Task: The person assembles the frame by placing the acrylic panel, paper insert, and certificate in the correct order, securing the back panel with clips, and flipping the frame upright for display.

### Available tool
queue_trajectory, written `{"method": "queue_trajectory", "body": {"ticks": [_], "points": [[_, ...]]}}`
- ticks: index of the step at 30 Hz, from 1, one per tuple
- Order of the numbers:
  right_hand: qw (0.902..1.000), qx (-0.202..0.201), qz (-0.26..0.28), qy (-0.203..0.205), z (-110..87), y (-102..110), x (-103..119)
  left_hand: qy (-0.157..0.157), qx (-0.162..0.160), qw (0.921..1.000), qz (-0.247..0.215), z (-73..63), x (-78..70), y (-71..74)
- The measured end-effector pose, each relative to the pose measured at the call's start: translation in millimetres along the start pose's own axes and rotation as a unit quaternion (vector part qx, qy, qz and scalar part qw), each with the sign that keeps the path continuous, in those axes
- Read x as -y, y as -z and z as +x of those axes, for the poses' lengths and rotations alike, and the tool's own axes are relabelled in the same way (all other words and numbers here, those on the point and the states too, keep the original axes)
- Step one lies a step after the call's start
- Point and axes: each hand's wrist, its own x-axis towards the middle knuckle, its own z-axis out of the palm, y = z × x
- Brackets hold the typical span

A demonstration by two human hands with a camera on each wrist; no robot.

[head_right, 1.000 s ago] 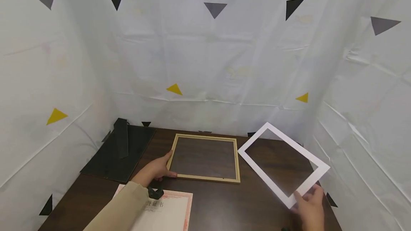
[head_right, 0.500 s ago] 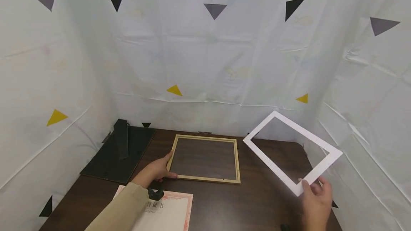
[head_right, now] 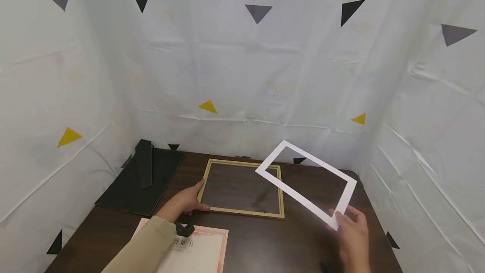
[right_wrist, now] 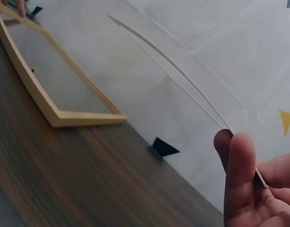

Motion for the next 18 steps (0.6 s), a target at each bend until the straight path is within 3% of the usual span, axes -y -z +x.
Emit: {"method": "queue_trajectory", "body": {"ticks": [4,7,18], "points": [[0.9966,0.073,-0.021,-0.034,-0.2,-9,-2,0.001,-0.001,1.0000,-0.002,-1.6,-1.0,1.0],[0.9925,0.105,-0.034,-0.052,0.2,-18,-4,0.007,0.000,1.0000,-0.003,-1.6,-1.7,1.2],[0.9814,0.151,-0.089,-0.079,11.6,-55,-28,0.008,-0.003,0.9999,-0.012,0.2,-0.3,-1.3]]}}
